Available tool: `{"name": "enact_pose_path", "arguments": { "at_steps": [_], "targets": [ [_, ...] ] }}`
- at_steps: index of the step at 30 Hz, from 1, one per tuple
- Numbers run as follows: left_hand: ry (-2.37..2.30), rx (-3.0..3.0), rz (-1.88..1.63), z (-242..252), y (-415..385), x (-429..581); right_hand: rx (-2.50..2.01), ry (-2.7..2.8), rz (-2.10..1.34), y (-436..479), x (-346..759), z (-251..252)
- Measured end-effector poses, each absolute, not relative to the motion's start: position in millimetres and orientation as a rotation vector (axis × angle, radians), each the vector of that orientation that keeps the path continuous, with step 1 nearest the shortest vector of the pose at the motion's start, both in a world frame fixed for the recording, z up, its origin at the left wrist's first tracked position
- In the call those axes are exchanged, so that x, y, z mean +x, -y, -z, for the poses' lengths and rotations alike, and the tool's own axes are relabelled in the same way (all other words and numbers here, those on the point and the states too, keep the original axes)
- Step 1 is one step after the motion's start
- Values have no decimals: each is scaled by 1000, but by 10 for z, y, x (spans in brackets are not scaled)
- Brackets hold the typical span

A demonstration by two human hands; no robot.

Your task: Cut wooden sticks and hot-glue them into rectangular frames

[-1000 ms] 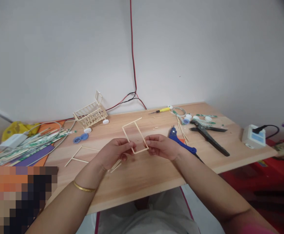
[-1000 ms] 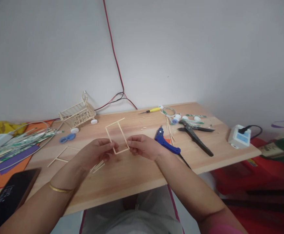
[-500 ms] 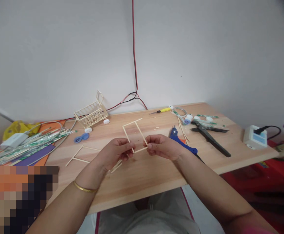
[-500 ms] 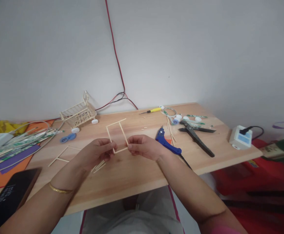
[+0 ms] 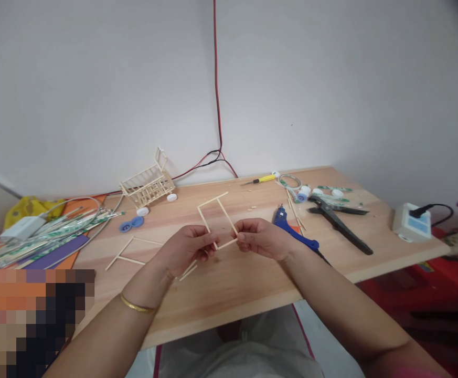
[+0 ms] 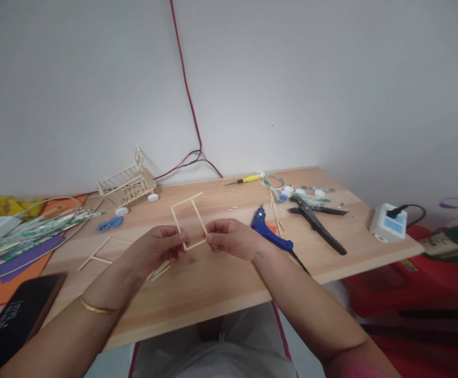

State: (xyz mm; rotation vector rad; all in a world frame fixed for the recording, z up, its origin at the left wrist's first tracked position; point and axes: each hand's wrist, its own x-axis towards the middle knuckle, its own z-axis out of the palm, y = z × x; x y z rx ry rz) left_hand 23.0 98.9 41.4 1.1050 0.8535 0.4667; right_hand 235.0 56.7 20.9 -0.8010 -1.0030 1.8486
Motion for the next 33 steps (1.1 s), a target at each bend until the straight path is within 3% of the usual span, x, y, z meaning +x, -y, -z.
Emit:
{"name": "enact_pose_path", "arguments": {
  "at_steps": [33],
  "targets": [
    [-893,1085,-534,-335,-1033,241,-984,1210,-1624,-632,2392,-145]
  ]
}}
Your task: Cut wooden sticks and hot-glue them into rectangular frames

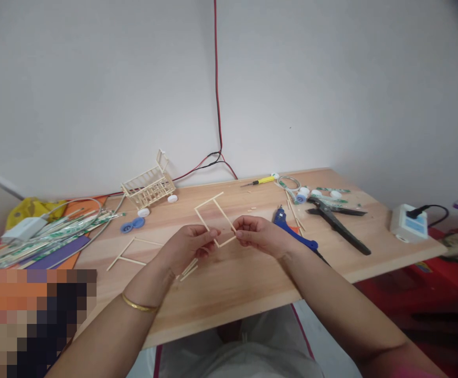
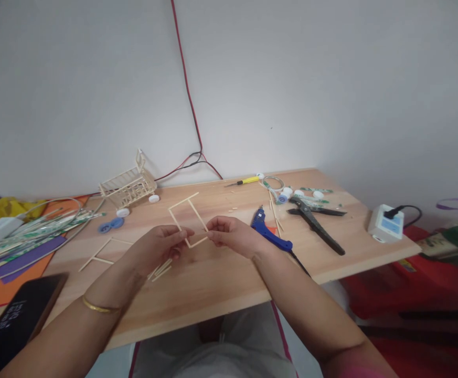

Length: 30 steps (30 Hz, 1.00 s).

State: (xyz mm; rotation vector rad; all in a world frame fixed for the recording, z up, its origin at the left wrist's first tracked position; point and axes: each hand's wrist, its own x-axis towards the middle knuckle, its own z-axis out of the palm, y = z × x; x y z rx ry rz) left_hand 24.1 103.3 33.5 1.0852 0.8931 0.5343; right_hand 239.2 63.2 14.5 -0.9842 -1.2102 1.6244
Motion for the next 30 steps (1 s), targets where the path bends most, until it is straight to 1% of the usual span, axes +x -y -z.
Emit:
{"name": "enact_pose_path", "arguments": {
  "at_steps": [8,14,20,30],
  "targets": [
    [-953,928,-809,-372,-1133,219,-1081,1281,-1572,-647,2437,-130],
    [-967,923,-802,-397,-1142,212,-1084,1185,-1580,-666,2446,-96],
    [-948,892,-847,-369,-1162,199,-1040,922,-1614,-699,2443,-100],
    [-928,870,-796,-368,-1169,188,-1041,1056,-1571,-680,2437,-115]
  ]
}}
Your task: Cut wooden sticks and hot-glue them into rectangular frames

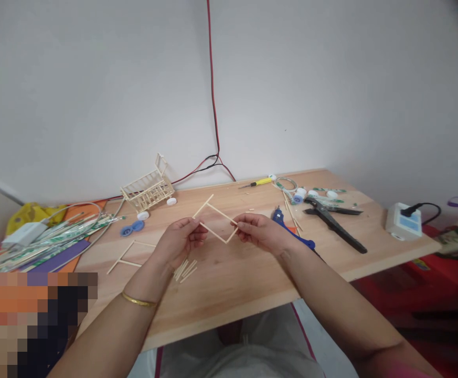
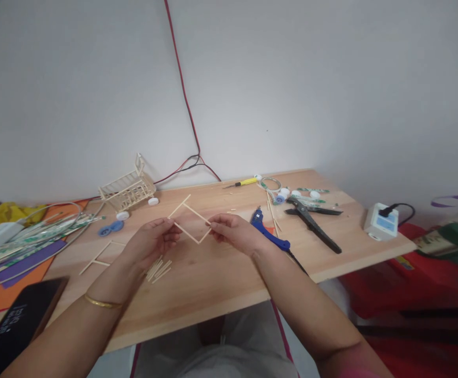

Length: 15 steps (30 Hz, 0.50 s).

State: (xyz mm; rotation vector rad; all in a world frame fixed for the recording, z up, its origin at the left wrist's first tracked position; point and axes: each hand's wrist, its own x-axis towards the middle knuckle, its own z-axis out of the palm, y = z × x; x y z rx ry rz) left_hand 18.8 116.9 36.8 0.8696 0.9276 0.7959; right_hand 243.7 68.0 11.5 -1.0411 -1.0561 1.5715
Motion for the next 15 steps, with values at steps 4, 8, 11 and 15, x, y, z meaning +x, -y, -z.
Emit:
{"name": "enact_pose_path", "arguments": {
  "at_steps": [4,8,11,15],
  "targets": [
    [-936,922,-691,-362,-1168,160,-1044,1070,-1531,-696,2452,-112],
    [-911,872,-727,-352,-1206,136,-1065,1096,-1497,-693,2475,-133],
    [-817,755,-829,-346,-1252,121,-1016,1054,-1557,-669,2474,-173],
    [-751,843,-883,-332,-1250,130,-943,1030,-1676,-633,2446,-207]
  ]
}}
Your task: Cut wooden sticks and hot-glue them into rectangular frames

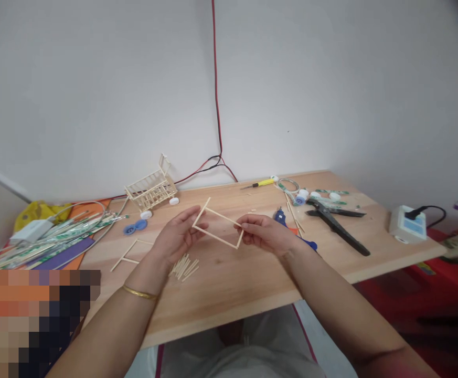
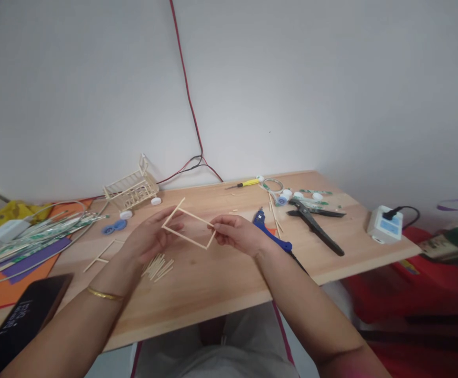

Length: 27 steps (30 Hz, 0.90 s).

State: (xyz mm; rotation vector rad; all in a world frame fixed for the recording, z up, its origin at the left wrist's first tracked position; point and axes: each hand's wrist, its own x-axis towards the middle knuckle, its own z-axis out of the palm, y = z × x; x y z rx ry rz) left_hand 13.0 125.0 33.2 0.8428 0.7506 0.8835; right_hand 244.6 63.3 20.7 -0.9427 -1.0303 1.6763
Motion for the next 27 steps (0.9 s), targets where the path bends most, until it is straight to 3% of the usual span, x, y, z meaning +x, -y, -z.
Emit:
{"name": "enact_pose_path", "arguments": {
  "at_steps": [6,14,23,27],
  "targets": [
    [-695,1128,-733,-331,-1092,239,-914,1047,-1738,-613,2382,-198],
    [-1188,1659,-834,-422,-1263,57,-899,963,-1717,-588,2418,-277],
    [-1823,2025,-981,-510,-1628,-468,-1316,1260,-1207,-694,2550,-153],
    [-1739,2073,-907,-449,-1672,-535,-1463,1357,-887,-711,2581,-146]
  ]
}}
